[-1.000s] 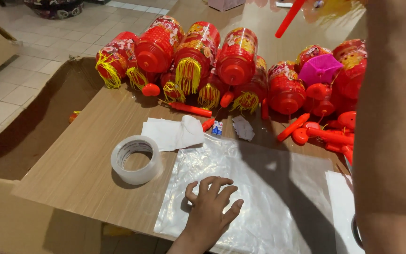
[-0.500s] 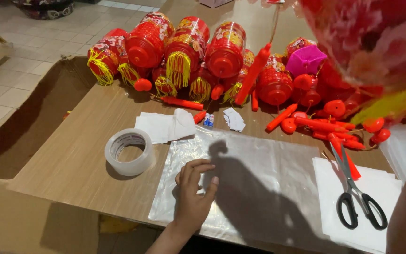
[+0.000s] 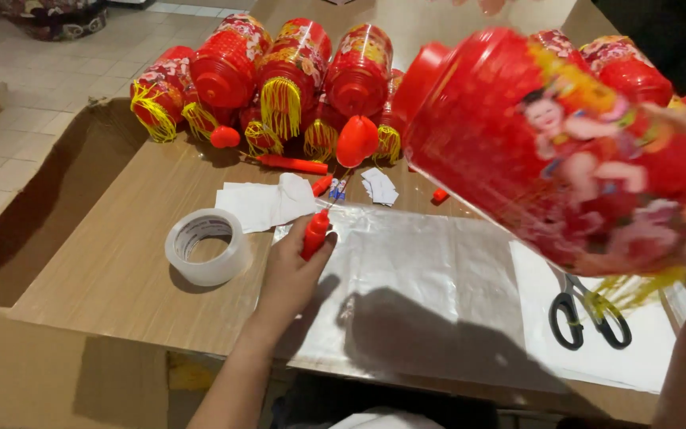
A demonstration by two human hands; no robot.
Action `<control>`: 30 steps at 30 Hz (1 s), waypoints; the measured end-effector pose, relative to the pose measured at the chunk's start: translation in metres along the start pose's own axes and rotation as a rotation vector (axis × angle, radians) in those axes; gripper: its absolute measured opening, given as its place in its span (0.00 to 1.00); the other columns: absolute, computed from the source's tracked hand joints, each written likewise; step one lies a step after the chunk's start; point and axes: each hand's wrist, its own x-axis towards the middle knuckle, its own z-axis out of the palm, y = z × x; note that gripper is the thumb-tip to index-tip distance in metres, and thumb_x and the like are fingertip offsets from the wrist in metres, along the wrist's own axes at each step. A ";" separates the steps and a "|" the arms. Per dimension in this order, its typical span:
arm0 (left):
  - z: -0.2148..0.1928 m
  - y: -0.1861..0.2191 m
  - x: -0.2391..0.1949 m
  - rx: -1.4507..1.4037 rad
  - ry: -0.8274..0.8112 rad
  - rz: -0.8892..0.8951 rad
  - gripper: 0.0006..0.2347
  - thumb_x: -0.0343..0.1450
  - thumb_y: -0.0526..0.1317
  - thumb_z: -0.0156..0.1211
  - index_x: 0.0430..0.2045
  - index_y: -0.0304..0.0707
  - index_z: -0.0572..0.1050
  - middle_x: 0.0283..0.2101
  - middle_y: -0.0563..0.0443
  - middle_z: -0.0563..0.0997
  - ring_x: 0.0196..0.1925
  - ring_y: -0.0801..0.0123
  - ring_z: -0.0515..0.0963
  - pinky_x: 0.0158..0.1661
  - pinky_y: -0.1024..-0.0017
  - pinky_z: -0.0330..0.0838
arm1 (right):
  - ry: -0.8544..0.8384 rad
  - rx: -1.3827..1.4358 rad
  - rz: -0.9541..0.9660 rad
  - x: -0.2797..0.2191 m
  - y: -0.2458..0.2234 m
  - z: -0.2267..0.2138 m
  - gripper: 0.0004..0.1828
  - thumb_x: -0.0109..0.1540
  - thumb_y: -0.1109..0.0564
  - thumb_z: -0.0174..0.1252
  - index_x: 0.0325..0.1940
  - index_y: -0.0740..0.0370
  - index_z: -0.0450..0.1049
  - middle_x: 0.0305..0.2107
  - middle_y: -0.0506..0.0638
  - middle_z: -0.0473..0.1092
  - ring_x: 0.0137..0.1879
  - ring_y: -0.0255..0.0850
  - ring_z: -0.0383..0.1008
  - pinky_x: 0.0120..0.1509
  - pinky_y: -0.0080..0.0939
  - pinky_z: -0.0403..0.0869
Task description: The person places a decorative lantern into a plastic bag, seals the bag with tape, and then prepares another lantern by inserting batteries into a handle.
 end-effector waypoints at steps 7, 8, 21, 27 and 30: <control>-0.038 0.008 -0.020 0.098 -0.178 -0.374 0.21 0.70 0.52 0.54 0.54 0.51 0.60 0.64 0.48 0.77 0.60 0.65 0.76 0.61 0.64 0.61 | -0.288 -0.186 0.846 -0.003 -0.011 0.044 0.59 0.44 0.72 0.71 0.74 0.34 0.63 0.73 0.37 0.63 0.69 0.38 0.72 0.55 0.57 0.85; -0.038 0.011 -0.020 0.098 -0.181 -0.372 0.21 0.70 0.52 0.54 0.54 0.51 0.60 0.64 0.48 0.77 0.60 0.65 0.76 0.61 0.64 0.61 | -0.285 -0.186 0.848 -0.006 0.000 0.042 0.59 0.44 0.72 0.71 0.74 0.34 0.63 0.73 0.37 0.63 0.69 0.38 0.72 0.55 0.57 0.85; 0.006 0.040 0.014 0.211 -0.406 -0.050 0.08 0.71 0.43 0.60 0.42 0.47 0.73 0.44 0.57 0.79 0.40 0.69 0.74 0.43 0.72 0.66 | -0.383 -0.380 0.821 -0.011 0.031 0.035 0.52 0.52 0.56 0.67 0.76 0.29 0.52 0.77 0.35 0.42 0.80 0.36 0.48 0.68 0.53 0.73; 0.045 0.015 0.017 0.496 -0.203 0.515 0.11 0.72 0.40 0.58 0.49 0.46 0.75 0.45 0.53 0.81 0.43 0.60 0.81 0.39 0.65 0.72 | 0.088 -0.131 0.306 -0.030 0.058 0.108 0.16 0.63 0.56 0.62 0.54 0.58 0.72 0.44 0.53 0.64 0.48 0.44 0.73 0.54 0.45 0.74; 0.063 -0.001 0.012 0.629 -0.097 0.769 0.11 0.75 0.41 0.56 0.51 0.45 0.75 0.44 0.51 0.80 0.37 0.58 0.83 0.35 0.65 0.75 | -0.114 0.135 0.373 -0.037 0.094 0.172 0.16 0.70 0.47 0.50 0.44 0.61 0.77 0.25 0.54 0.73 0.29 0.43 0.75 0.31 0.40 0.73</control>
